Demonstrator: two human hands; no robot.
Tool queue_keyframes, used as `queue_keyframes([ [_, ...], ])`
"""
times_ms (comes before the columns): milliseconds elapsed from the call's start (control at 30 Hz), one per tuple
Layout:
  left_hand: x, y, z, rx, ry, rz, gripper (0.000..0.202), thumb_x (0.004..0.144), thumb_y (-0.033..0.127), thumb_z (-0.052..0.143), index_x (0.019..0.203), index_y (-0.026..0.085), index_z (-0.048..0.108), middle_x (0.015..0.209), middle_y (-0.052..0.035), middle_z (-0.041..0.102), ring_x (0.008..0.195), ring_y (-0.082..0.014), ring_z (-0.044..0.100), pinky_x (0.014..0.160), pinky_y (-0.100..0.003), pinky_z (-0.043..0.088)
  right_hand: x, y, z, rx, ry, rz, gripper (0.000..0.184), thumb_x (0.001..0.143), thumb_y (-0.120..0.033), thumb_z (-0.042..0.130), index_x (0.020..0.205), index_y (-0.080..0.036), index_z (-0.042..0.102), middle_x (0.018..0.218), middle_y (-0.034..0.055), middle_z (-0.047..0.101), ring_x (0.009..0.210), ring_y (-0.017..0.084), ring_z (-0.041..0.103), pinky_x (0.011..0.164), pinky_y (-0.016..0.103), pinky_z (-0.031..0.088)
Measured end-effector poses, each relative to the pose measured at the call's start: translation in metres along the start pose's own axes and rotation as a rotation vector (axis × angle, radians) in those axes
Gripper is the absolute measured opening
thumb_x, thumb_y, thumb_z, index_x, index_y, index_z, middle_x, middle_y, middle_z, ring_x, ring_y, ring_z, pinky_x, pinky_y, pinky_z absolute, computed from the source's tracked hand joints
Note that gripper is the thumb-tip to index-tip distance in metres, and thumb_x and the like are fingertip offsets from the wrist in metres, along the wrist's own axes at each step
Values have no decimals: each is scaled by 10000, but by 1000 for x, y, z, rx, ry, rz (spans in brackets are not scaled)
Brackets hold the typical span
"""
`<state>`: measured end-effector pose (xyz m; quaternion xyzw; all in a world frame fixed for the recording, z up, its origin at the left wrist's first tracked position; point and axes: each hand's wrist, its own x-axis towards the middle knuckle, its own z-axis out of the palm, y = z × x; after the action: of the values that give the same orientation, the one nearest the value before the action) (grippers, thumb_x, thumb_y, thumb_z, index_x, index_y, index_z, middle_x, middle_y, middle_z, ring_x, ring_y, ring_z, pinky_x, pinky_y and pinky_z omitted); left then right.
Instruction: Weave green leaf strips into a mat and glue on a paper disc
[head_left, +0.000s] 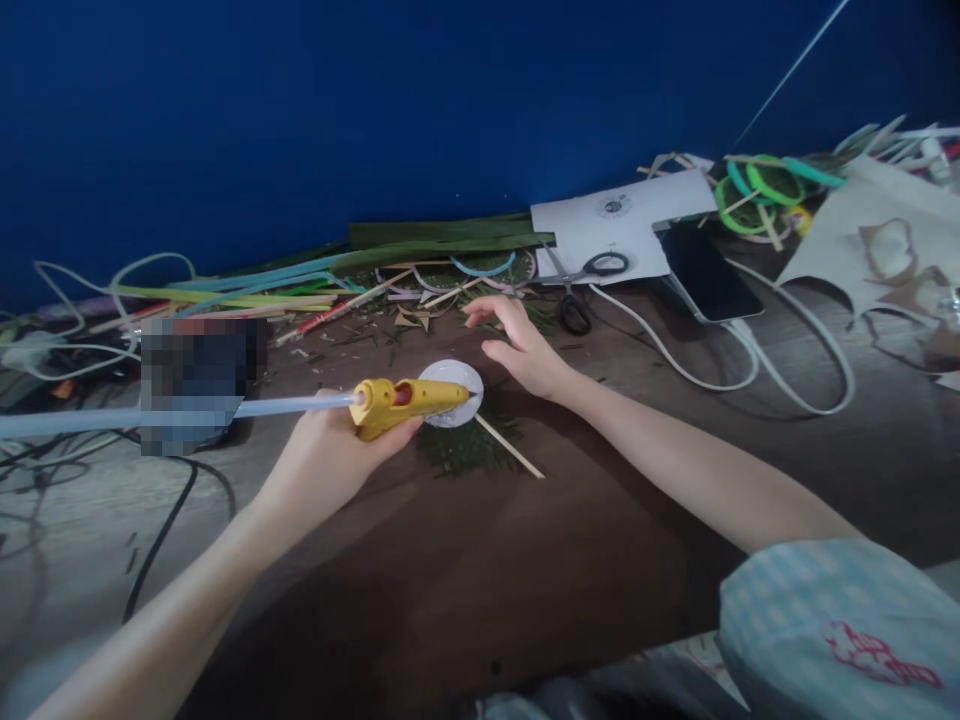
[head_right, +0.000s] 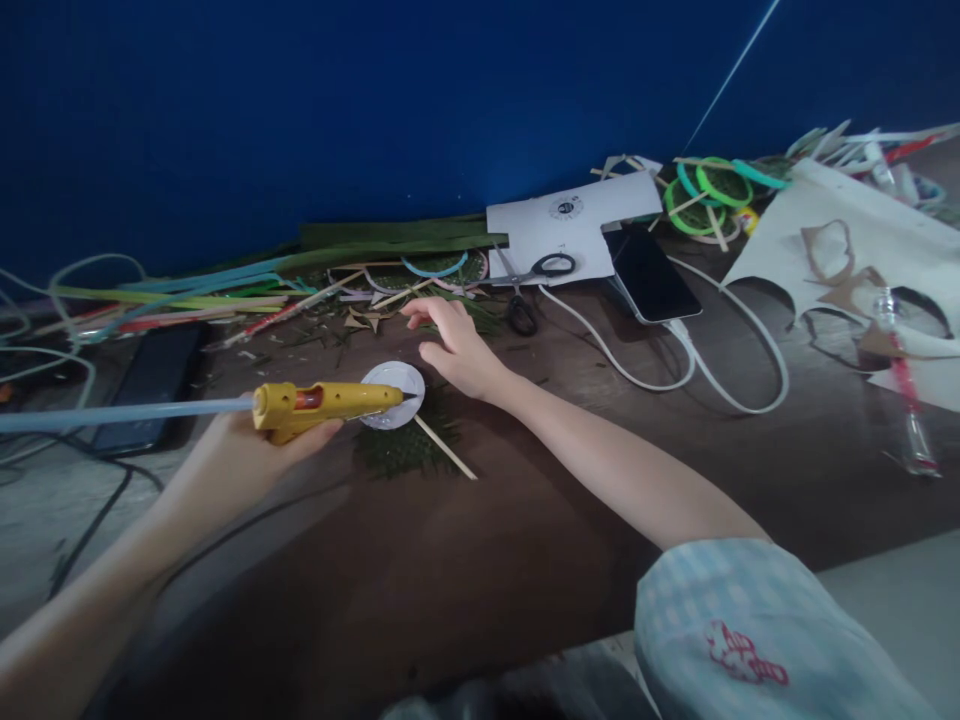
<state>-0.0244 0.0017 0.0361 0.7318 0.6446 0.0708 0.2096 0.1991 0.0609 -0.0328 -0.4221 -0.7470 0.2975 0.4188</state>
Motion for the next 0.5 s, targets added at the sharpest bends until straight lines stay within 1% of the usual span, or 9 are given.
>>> queue_keyframes([
  [100, -1, 1, -1, 12, 5, 7, 329, 745, 474, 530, 885, 225, 693, 841, -46, 716, 798, -256, 658, 742, -344, 492, 0, 0, 0, 1, 1, 0, 376, 702, -141, 395, 1069, -211, 444, 1020, 69, 554, 1027, 228, 439, 951, 445, 320],
  [233, -2, 1, -2, 1, 16, 62, 355, 754, 469, 521, 947, 221, 686, 843, -48, 715, 798, -243, 655, 799, -347, 484, 0, 0, 0, 5, 0, 2, 375, 703, -145, 398, 1070, -204, 447, 1019, 69, 554, 1031, 229, 437, 952, 444, 319],
  [300, -2, -1, -1, 3, 17, 76, 339, 753, 468, 522, 917, 223, 691, 843, -49, 715, 802, -244, 654, 807, -341, 481, 0, 1, 0, 7, -1, 6, 374, 702, -145, 400, 1068, -205, 448, 1021, 68, 552, 1029, 230, 438, 950, 445, 320],
  [400, -3, -3, 0, 14, 14, 59, 309, 752, 468, 529, 851, 227, 694, 833, -46, 716, 803, -246, 655, 798, -326, 481, 0, 1, 1, 13, 4, 4, 377, 697, -141, 400, 1067, -203, 449, 1017, 70, 551, 1027, 231, 441, 945, 445, 323],
  [500, -4, -4, 0, 20, 25, 70, 291, 753, 464, 530, 832, 237, 693, 833, -40, 716, 808, -246, 656, 805, -324, 482, 0, 1, 1, 11, 5, -2, 377, 698, -142, 400, 1067, -201, 449, 1013, 71, 553, 1026, 231, 443, 948, 447, 323],
])
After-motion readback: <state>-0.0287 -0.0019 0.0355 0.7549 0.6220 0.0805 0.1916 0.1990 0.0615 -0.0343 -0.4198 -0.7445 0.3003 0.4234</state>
